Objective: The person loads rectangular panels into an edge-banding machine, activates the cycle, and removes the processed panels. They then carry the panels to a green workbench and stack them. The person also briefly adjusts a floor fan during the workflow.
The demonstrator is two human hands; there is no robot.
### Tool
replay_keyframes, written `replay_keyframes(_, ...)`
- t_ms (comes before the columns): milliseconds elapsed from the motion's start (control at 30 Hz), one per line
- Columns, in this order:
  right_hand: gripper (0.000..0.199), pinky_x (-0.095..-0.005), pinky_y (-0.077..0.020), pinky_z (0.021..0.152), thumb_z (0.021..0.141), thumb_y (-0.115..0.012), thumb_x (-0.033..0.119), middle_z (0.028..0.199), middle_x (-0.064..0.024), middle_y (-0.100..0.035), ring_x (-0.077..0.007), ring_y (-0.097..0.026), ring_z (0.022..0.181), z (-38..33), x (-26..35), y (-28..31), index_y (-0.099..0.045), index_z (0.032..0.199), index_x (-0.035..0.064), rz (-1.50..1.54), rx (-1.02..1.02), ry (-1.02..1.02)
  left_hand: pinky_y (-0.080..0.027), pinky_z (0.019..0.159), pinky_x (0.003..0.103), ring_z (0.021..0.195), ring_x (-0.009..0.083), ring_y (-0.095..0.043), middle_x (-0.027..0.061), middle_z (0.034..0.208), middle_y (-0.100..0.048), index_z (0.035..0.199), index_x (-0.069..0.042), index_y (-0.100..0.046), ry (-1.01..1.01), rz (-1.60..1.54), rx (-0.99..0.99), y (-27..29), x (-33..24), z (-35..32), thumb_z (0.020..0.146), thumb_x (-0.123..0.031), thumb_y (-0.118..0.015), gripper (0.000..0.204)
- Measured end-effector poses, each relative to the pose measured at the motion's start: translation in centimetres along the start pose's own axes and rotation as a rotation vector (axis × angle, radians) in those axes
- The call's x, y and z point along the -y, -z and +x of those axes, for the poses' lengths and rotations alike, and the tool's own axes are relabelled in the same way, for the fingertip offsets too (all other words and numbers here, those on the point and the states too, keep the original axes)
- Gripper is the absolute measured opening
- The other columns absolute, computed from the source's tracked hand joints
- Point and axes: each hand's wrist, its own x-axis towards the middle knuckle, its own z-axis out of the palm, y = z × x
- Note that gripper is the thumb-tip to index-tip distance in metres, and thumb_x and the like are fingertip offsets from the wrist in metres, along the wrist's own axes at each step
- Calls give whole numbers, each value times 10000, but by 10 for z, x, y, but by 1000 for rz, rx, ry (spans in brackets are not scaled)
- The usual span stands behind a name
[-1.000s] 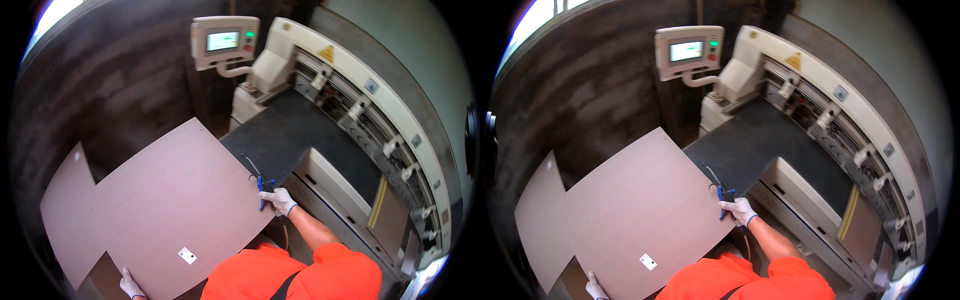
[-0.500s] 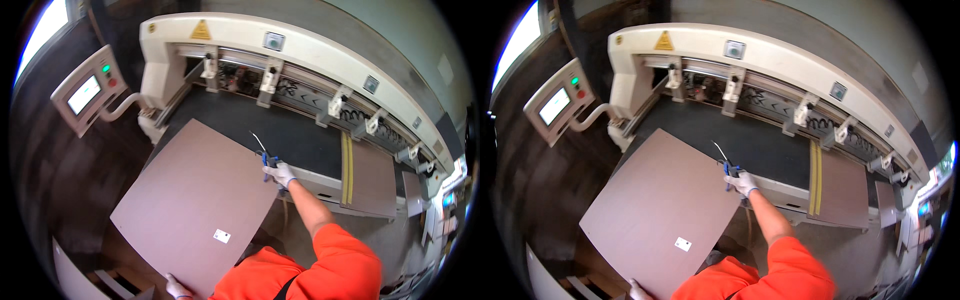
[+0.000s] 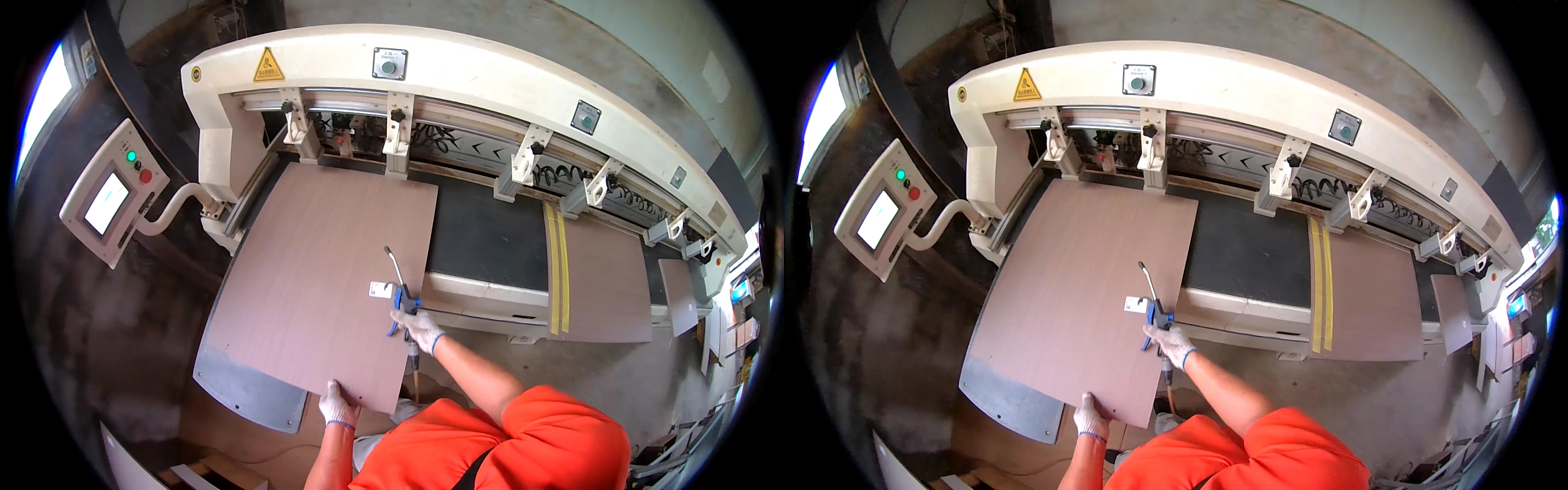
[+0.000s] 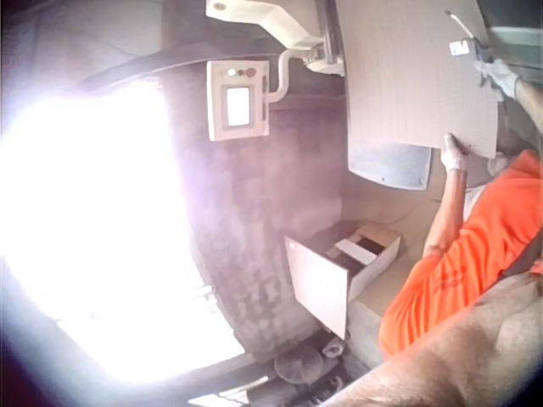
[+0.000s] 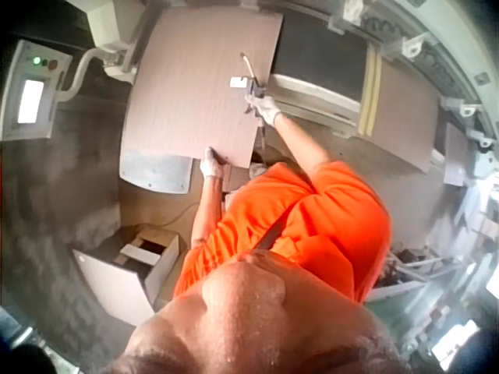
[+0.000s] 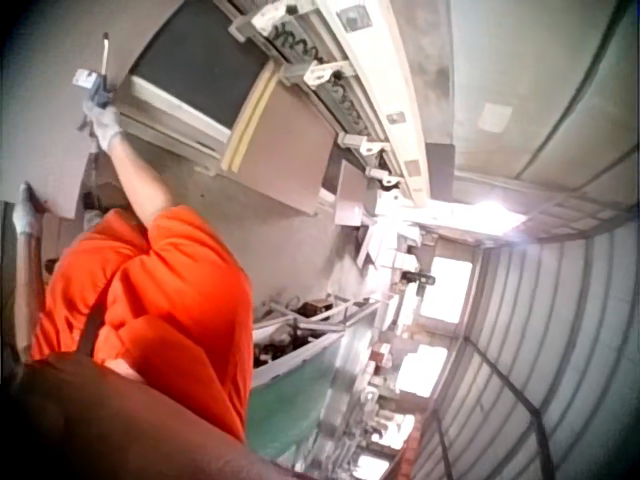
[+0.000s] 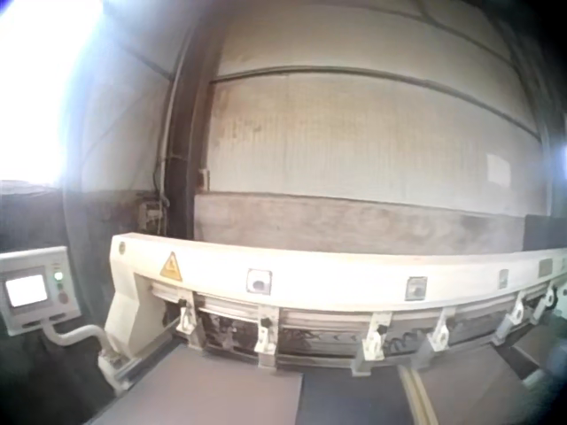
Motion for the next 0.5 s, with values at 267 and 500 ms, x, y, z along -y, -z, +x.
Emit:
replay_keyframes(267, 477, -340, -448, 654, 811, -852, 541, 828, -12, -657, -131, -555, 719, 48, 44, 6, -699, 829, 89, -62, -58, -15, -557, 769, 651, 1094, 348, -661, 149, 1225, -638, 1357, -45, -549, 88, 132, -91, -65, -16, 17, 1023, -270, -623, 410)
replay_keyframes(500, 421, -327, -450, 617, 829, -865, 481, 827, -9, -645, -127, -565, 691, 58, 49, -5, -708, 884, 95, -9, -70, 11, -582, 735, 551, 1025, 336, -687, 148, 1231, -670, 1341, -17, -580, -33, 251, -123, -56, -14, 62, 1018, -314, -679, 449)
